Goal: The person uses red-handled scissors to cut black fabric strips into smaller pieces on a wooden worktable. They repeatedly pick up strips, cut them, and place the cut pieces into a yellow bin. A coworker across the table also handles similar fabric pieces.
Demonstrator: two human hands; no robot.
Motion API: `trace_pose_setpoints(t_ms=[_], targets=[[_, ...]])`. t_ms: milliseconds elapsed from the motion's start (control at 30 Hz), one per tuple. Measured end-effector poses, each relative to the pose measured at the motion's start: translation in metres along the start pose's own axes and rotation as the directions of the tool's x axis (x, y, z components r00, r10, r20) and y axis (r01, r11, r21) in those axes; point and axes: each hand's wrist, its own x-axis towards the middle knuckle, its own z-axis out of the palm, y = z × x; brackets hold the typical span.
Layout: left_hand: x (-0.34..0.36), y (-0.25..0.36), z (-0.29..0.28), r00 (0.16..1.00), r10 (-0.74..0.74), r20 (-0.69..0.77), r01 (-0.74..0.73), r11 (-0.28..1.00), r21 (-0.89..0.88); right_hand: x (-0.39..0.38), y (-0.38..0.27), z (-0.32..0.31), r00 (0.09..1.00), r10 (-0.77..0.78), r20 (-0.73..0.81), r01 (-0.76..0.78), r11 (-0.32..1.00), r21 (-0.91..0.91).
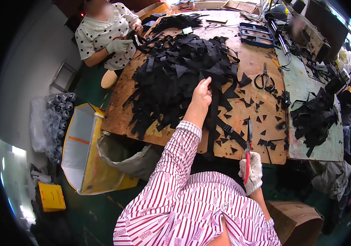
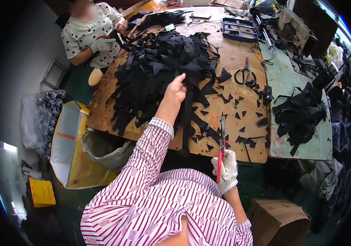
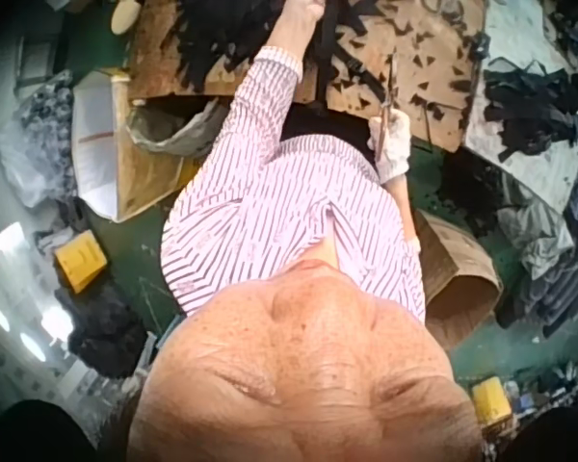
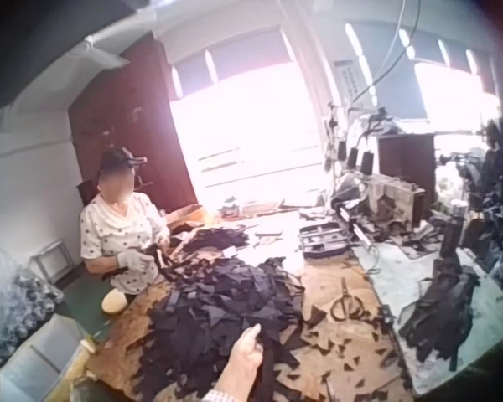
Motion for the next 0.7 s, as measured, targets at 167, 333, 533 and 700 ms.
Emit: trace_pose_setpoints(t_ms=[167, 333, 533, 700], targets=[[-0.001, -0.003, 0.017, 1.0, 0.007, -0.03, -0.008, 0.999, -0.04, -0.001, 0.004, -0.003, 0.998, -0.056, -0.026, 0.057, 0.998, 0.017], [-0.042, -0.005, 0.015, 0.983, 0.105, 0.149, -0.112, 0.993, 0.038, -0.002, -0.001, 0.0, 0.998, -0.052, -0.022, 0.053, 0.998, 0.025], [-0.123, 0.007, -0.001, 0.863, 0.194, 0.467, -0.407, 0.814, 0.414, 0.0, -0.009, 0.001, 0.998, -0.048, -0.033, 0.049, 0.999, 0.014], [-0.172, 0.022, -0.001, 0.803, 0.032, 0.595, -0.261, 0.916, 0.303, 0.001, -0.016, 0.004, 0.997, -0.072, -0.001, 0.072, 0.997, 0.017]])
